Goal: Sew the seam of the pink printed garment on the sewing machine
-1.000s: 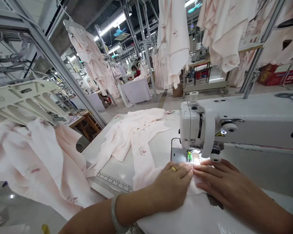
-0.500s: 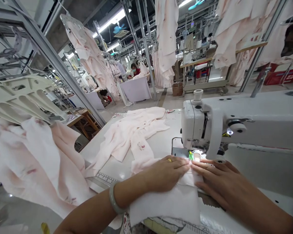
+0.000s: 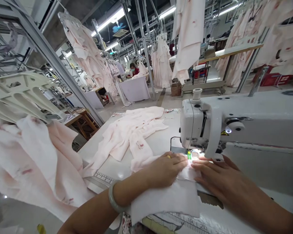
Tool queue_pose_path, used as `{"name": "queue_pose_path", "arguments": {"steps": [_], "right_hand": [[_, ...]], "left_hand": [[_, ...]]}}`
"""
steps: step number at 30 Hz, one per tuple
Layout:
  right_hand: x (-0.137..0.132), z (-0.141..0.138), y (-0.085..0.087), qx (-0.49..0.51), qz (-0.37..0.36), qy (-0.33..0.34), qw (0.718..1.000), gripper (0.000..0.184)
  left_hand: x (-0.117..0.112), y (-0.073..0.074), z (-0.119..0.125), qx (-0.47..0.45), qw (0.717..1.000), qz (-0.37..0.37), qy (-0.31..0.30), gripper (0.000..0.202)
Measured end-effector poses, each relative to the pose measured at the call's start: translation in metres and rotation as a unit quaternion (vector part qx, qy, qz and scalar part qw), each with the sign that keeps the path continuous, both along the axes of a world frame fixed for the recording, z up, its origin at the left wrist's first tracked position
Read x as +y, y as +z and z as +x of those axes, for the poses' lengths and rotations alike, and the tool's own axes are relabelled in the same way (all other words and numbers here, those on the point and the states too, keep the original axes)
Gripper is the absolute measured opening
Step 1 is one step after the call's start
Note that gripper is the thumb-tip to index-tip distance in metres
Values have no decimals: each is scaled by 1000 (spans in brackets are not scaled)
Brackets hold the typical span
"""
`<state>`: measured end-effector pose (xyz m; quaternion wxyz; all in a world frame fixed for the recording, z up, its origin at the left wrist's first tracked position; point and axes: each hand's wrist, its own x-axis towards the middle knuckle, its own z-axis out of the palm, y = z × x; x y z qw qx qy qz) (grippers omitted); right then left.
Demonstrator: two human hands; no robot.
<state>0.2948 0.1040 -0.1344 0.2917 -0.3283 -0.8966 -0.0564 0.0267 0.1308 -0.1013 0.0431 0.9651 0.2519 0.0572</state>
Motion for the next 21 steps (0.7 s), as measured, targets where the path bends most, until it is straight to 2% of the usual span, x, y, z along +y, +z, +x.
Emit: {"name": "queue_pose_path", "arguments": {"steps": [5,10,14,21], "right_hand": [[0,1,2,-10,43,17,999,29],[-1,0,-1,-13,80,23,996,36],[-1,2,-7,-17,76,4,997,34],[3,10,-13,11,18,-31,999,35]], "left_hand": [[1,-2,-2,-19,1000,15,-9,43],[4,-9,-7,-33,996,48,-64,39],[10,-10,-6,-32,995,63,-76,39],[21,-4,1,-5,995,90,-41,34]]}}
